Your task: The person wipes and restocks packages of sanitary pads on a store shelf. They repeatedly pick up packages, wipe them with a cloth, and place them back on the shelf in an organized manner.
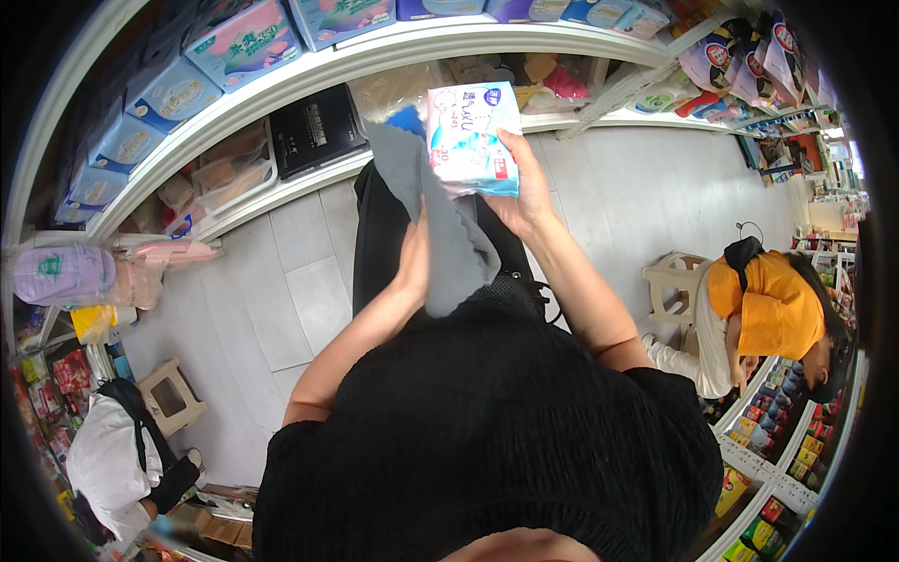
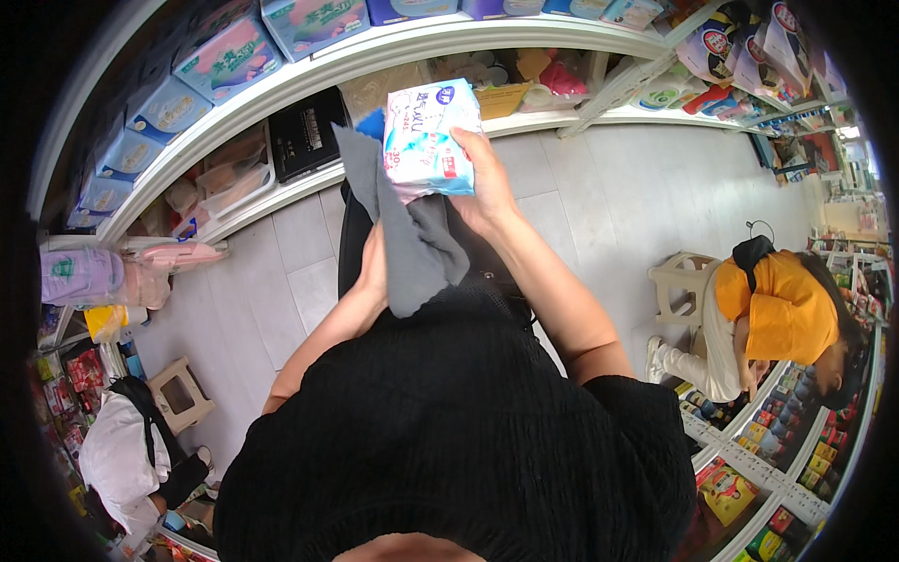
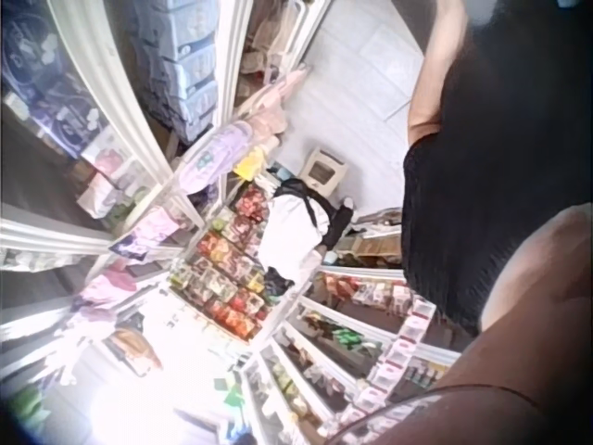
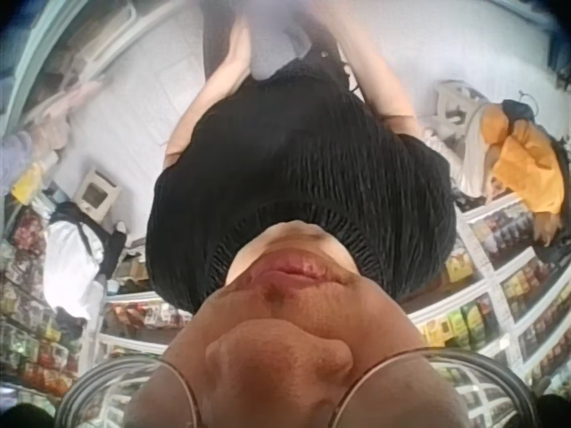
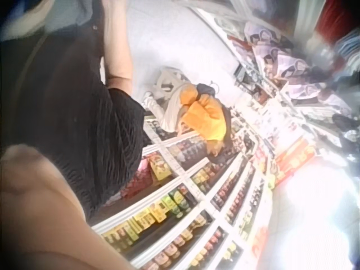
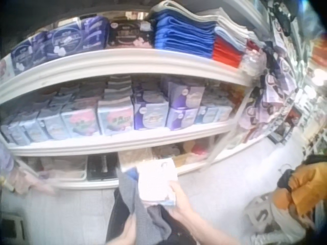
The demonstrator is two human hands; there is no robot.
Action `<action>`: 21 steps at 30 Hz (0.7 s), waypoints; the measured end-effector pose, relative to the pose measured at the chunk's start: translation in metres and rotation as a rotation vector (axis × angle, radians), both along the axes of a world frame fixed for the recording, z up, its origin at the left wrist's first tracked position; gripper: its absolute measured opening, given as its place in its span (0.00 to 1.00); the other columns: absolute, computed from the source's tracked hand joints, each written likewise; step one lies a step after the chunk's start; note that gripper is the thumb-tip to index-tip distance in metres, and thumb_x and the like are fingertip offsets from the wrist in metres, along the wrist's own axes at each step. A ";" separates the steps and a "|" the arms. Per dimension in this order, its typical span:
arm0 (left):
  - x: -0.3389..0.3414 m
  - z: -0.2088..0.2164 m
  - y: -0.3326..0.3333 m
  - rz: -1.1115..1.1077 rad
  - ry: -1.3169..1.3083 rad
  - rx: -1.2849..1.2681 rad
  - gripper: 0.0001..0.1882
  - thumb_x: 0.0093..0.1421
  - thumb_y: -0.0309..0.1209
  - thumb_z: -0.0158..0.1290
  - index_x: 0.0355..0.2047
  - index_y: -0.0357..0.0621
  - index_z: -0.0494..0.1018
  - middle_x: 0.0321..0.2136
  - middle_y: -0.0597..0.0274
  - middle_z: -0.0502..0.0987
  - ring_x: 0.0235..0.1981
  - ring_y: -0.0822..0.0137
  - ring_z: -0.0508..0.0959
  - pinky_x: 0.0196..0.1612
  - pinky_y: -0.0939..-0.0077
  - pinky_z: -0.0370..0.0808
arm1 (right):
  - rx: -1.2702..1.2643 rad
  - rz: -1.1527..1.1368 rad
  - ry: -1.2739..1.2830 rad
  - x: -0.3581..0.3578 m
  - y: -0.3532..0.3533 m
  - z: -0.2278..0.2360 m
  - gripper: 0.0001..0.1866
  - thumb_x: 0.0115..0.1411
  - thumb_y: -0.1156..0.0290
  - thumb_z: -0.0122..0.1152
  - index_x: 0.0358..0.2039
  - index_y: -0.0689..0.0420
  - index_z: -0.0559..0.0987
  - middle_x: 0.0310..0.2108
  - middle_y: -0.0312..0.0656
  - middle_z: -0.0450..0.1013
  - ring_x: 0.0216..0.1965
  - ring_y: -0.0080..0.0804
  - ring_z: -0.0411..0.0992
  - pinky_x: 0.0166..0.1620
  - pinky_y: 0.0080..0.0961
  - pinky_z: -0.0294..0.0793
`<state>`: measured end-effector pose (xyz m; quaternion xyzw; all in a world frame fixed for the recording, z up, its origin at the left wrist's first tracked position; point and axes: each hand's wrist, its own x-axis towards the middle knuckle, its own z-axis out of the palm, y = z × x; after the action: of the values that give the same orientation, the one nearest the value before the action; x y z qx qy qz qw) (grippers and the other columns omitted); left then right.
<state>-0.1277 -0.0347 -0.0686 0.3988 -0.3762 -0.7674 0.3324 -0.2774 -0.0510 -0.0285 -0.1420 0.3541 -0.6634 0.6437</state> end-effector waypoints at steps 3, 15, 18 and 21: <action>-0.003 0.004 -0.001 0.102 0.274 0.301 0.30 0.63 0.54 0.30 0.51 0.40 0.61 0.38 0.60 0.71 0.35 0.70 0.73 0.38 0.76 0.72 | -0.096 -0.134 0.353 0.013 0.004 -0.017 0.29 0.55 0.71 0.53 0.55 0.61 0.55 0.45 0.45 0.66 0.46 0.30 0.67 0.49 0.29 0.67; 0.003 0.036 -0.024 0.191 0.701 0.398 0.28 0.63 0.50 0.32 0.49 0.40 0.65 0.45 0.55 0.72 0.42 0.62 0.74 0.47 0.71 0.70 | -0.191 -0.136 0.523 0.059 0.058 -0.036 0.38 0.51 0.73 0.56 0.57 0.61 0.46 0.50 0.46 0.56 0.52 0.31 0.57 0.54 0.29 0.58; 0.010 0.014 -0.041 0.226 0.597 0.233 0.26 0.63 0.50 0.33 0.44 0.39 0.68 0.42 0.55 0.73 0.38 0.64 0.76 0.43 0.72 0.72 | -0.158 -0.069 0.372 0.048 0.060 -0.026 0.31 0.53 0.74 0.54 0.55 0.61 0.53 0.49 0.44 0.61 0.50 0.30 0.62 0.53 0.29 0.62; 0.009 0.026 -0.057 0.349 0.306 -0.110 0.19 0.62 0.44 0.41 0.41 0.41 0.67 0.39 0.56 0.74 0.33 0.67 0.77 0.38 0.76 0.74 | 0.038 0.257 0.108 0.014 0.050 -0.017 0.30 0.57 0.67 0.52 0.56 0.64 0.54 0.51 0.51 0.63 0.52 0.37 0.65 0.53 0.36 0.66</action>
<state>-0.1186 -0.0922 -0.0431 0.3182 -0.2883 -0.7282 0.5343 -0.2635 -0.0013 -0.0457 -0.2095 0.3794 -0.5603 0.7058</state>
